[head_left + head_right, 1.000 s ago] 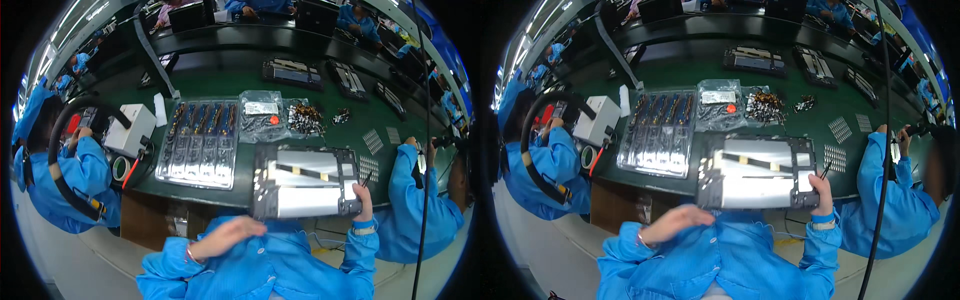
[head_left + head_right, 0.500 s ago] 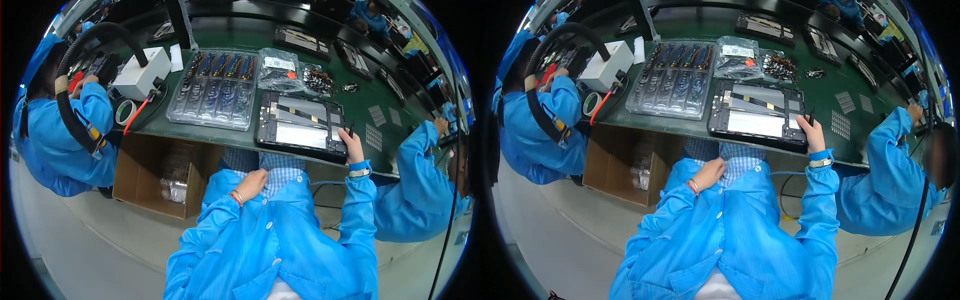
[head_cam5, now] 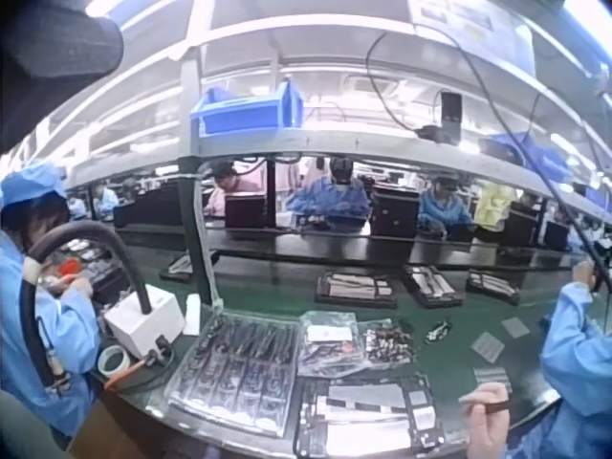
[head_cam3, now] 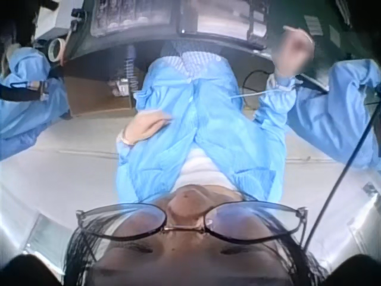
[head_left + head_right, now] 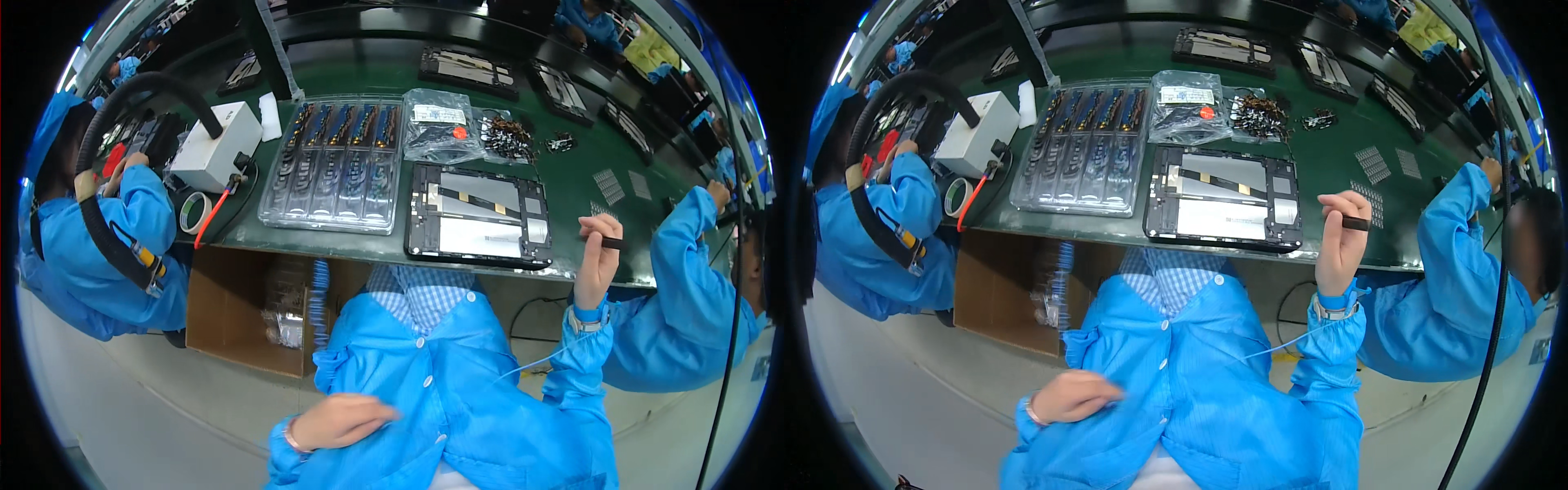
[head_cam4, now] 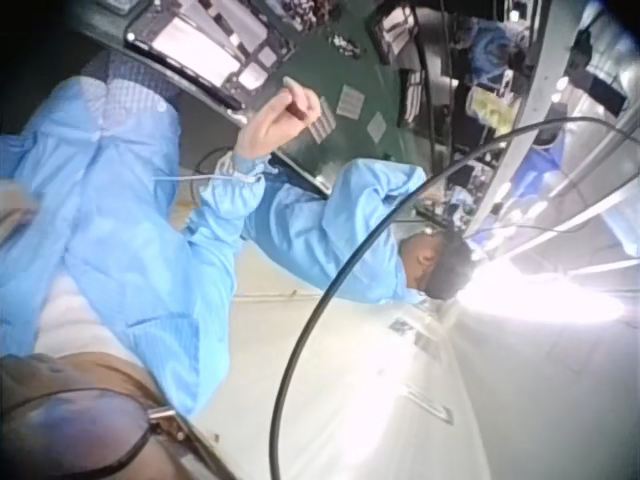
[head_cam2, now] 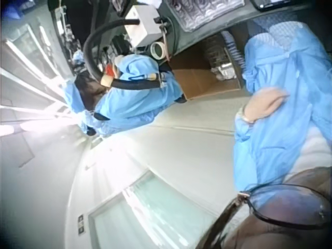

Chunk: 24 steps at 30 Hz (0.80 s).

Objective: The recorder is assembling or repairing tablet devices, connecting internal cables and components at a workbench.

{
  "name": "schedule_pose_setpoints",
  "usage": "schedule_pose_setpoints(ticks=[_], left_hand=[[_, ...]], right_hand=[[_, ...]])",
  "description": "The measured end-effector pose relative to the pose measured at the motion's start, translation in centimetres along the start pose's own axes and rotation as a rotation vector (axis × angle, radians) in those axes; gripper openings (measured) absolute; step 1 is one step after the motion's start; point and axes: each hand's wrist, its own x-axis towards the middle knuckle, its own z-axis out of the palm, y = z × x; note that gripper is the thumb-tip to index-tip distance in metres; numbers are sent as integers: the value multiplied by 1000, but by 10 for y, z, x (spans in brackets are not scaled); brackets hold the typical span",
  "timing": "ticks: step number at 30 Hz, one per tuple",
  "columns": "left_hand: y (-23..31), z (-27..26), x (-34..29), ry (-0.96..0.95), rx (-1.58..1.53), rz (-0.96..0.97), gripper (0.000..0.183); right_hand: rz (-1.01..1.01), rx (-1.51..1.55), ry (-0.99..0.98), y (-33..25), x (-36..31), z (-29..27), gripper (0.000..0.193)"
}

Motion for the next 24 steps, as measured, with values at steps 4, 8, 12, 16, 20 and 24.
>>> schedule_pose_setpoints(ticks=[4, 8, 12, 16, 20, 24], left_hand=[[-17, 12, 72, 80, 402, 50, 26], [-43, -18, 124, 227, 402, 211, 29], [-52, -48, 187, 422, 559, 157, 33], [-76, -53, 225, 454, 628, 86, 38], [-98, -45, 230, 410, 536, 42, 42], [-103, -46, 230, 370, 526, 15, 44]], right_hand=[[-110, -21, -200, -9, 14, 22, 30], [202, 303, -390, 1, 39, 75, 20], [203, 128, -620, 36, 67, 121, 22], [201, -56, -845, 61, 88, 150, 22], [81, -103, -776, 79, 93, 164, 22], [292, -34, -706, 87, 90, 171, 20]])
